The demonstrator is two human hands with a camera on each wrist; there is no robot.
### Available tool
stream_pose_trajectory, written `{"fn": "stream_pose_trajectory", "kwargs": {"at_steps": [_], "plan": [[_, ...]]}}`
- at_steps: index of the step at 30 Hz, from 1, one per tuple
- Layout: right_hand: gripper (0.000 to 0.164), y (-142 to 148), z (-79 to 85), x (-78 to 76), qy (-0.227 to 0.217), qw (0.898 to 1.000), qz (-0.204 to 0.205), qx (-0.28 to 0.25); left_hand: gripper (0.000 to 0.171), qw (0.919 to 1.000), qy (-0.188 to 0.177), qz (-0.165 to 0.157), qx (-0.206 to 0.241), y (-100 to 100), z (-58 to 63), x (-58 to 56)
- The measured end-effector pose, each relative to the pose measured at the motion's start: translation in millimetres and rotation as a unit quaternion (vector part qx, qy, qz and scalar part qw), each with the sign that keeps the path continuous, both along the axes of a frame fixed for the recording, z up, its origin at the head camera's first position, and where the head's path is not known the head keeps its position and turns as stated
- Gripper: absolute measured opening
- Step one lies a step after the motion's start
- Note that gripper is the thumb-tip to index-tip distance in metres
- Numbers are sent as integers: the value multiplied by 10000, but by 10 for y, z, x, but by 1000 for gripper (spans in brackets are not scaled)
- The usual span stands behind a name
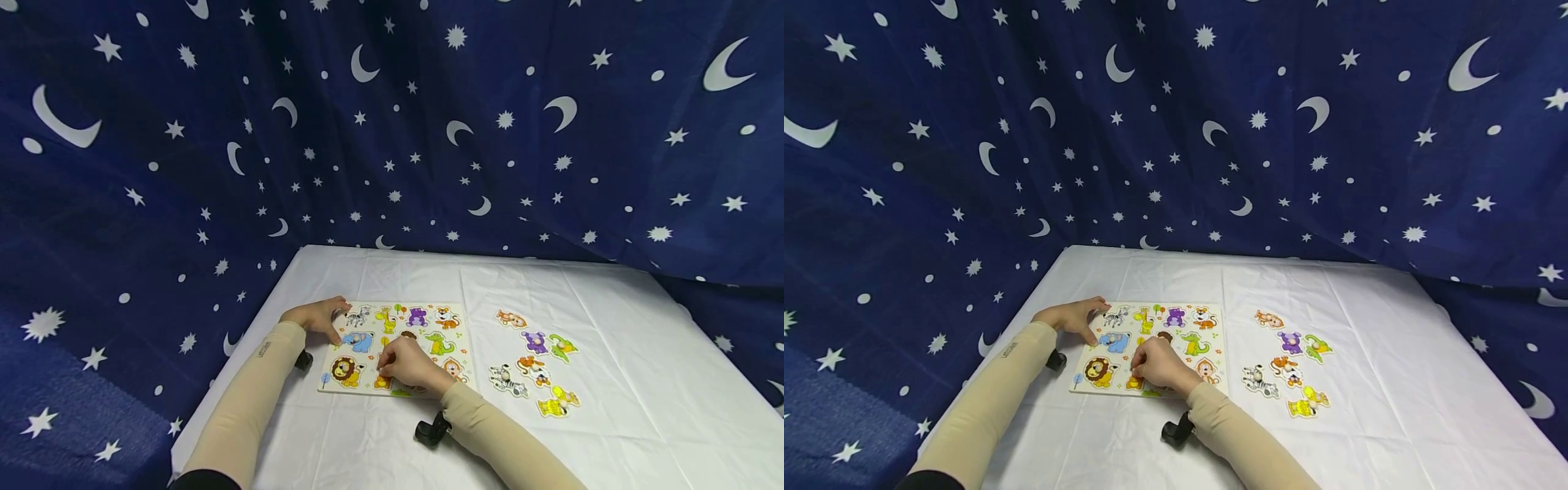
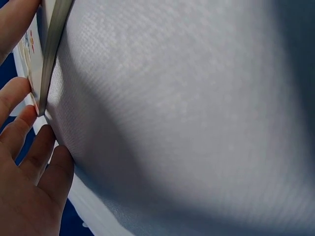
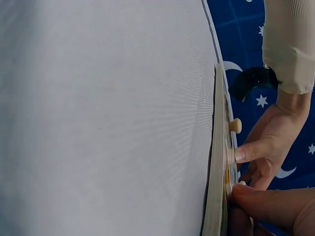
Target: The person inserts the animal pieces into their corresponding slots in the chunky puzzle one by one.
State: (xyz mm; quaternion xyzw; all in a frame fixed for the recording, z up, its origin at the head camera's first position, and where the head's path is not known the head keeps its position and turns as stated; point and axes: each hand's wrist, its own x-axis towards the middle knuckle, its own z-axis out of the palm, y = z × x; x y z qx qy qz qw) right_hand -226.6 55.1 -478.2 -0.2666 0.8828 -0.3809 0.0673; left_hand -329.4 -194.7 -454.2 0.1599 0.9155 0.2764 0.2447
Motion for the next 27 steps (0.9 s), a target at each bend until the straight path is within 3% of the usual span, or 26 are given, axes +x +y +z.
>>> {"fn": "stream_pose_trajectory", "kwargs": {"at_steps": [13, 27], "plan": [[6, 34, 1, 54, -366, 9992, -137, -19, 99, 9998, -125, 90, -95, -16, -84, -5], [14, 198, 72, 100, -559, 9963, -456, -456, 99, 9999, -48, 73, -102, -19, -21, -11]]}}
